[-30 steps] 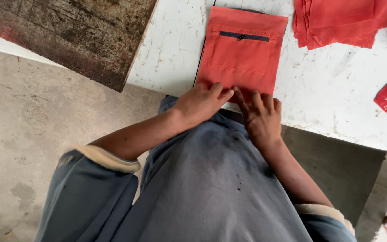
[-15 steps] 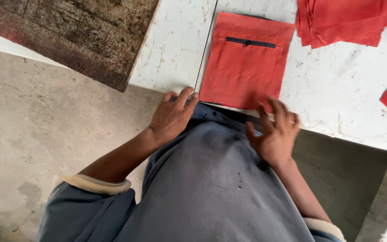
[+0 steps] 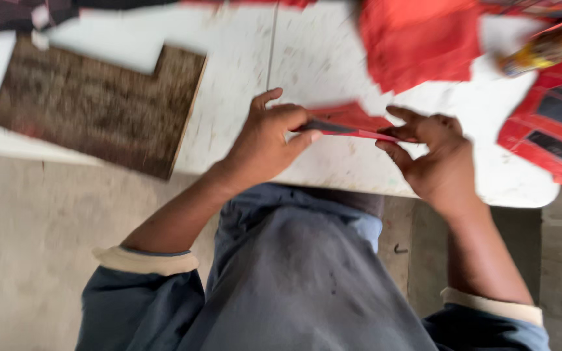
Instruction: The person assembles small fabric pouches by aligning red and black patterned pieces, inserting a zipper, and applying adhesive with a brush. The person repeatedly folds, aligns, and glues the fabric layers, then stacks the finished pouches on the table.
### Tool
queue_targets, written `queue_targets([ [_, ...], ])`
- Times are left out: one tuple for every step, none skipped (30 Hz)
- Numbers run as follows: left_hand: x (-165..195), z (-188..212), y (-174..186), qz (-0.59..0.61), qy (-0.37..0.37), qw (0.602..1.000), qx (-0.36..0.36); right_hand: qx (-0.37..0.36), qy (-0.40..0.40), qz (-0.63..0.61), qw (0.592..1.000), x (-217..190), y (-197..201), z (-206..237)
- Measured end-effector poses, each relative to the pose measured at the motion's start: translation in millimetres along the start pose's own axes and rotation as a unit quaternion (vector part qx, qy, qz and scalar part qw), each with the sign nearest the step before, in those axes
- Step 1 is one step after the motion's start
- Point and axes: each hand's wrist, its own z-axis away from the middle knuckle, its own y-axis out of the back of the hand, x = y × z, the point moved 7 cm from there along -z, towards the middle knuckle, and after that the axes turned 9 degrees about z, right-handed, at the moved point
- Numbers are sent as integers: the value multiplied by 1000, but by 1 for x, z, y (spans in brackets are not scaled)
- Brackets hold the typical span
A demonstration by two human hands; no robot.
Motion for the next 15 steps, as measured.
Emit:
queue_targets([
  [7, -27, 13, 21, 18, 1000, -13, -6, -21, -37, 999, 4, 24, -13],
  [16, -48, 27, 39, 41, 998, -23, -19, -62, -87, 994, 7, 40, -24],
  [25, -63, 37, 58, 68, 995, -33, -36, -101, -139, 985, 9, 54, -31],
  [42, -74, 41, 101, 45, 993, -46, -53, -135, -192, 971, 12, 65, -37],
  [57, -84, 45, 142, 22, 988, -61, -53, -119, -199, 971, 8, 77, -45],
  [70, -92, 48, 182, 4, 980, -77, -58, -104, -208, 971, 5, 85, -48],
  [76, -97, 48, 203, 17, 975, -87, -68, -94, -218, 969, 3, 89, -48],
  [82, -99, 46, 227, 32, 968, -100, -74, -91, -240, 964, 3, 92, -48],
  [85, -100, 43, 252, 48, 960, -113, -80, -91, -262, 958, 5, 92, -48],
  [88, -101, 41, 242, 49, 962, -118, -88, -91, -283, 951, 7, 91, -46],
  [88, -101, 39, 233, 51, 963, -121, -88, -87, -284, 951, 10, 90, -44],
  [88, -102, 38, 222, 51, 966, -124, -86, -81, -285, 951, 13, 89, -43],
  [87, -103, 36, 223, 51, 965, -125, -85, -73, -287, 951, 16, 88, -42],
  [86, -104, 35, 223, 52, 965, -127, -88, -78, -288, 950, 21, 86, -41],
  [85, -104, 34, 223, 53, 965, -128, -90, -83, -289, 949, 25, 83, -39],
])
